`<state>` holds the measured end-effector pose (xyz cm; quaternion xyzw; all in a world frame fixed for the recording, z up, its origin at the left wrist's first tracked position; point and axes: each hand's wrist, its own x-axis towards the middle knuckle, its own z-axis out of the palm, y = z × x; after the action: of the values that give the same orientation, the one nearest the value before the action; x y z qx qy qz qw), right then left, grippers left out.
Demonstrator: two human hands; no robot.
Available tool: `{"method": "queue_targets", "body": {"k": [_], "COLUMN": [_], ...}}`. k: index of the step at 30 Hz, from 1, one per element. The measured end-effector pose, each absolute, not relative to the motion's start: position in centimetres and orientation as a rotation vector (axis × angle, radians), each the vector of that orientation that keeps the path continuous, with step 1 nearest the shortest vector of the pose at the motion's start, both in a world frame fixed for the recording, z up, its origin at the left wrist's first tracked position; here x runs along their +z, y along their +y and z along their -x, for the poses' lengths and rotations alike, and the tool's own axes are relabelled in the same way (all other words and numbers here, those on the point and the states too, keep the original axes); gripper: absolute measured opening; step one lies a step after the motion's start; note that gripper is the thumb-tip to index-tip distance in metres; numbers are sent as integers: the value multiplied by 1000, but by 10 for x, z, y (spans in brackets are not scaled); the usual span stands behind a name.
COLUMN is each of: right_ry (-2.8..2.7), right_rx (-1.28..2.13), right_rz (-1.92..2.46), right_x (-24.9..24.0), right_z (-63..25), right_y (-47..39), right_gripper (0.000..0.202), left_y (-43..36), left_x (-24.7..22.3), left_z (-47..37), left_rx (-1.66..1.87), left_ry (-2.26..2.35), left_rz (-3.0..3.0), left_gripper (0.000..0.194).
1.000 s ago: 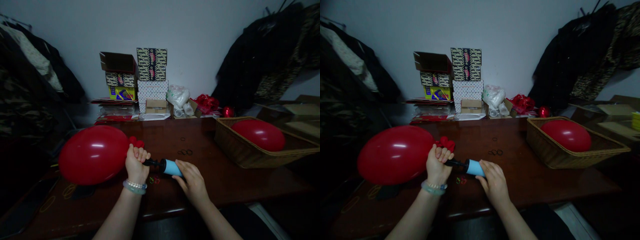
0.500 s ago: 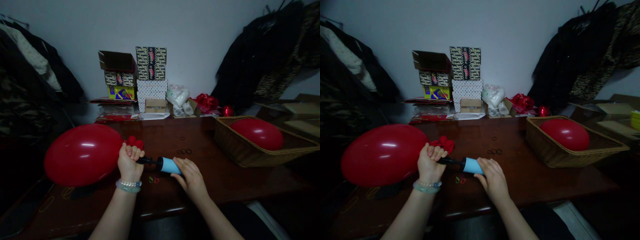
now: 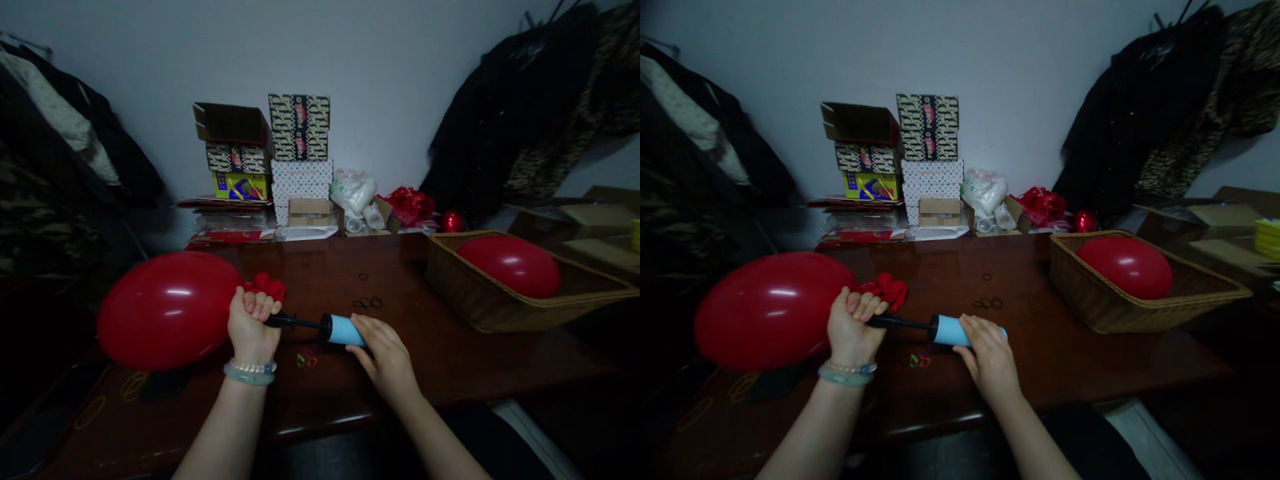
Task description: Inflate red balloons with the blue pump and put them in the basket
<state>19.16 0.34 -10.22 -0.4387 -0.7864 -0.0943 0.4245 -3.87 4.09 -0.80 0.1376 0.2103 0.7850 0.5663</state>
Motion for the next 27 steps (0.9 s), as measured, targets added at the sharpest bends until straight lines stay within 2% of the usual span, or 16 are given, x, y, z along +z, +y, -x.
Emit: {"method": "queue_targets", "body": {"k": [13, 27], "right_ry": [-1959, -2035], "right_rx": [-236, -239], "right_rz": [1126, 1138], "right_x": [-107, -96], "right_z": [-168, -192], "right_y": [-5, 6], "right_gripper": [50, 48], "left_y": [40, 44], "left_x": [-22, -4], "left_z": [9, 50], "left_rx": [1774, 1852], "left_ry": [573, 505], "left_rz": [-316, -300], "left_gripper": [47, 44]}}
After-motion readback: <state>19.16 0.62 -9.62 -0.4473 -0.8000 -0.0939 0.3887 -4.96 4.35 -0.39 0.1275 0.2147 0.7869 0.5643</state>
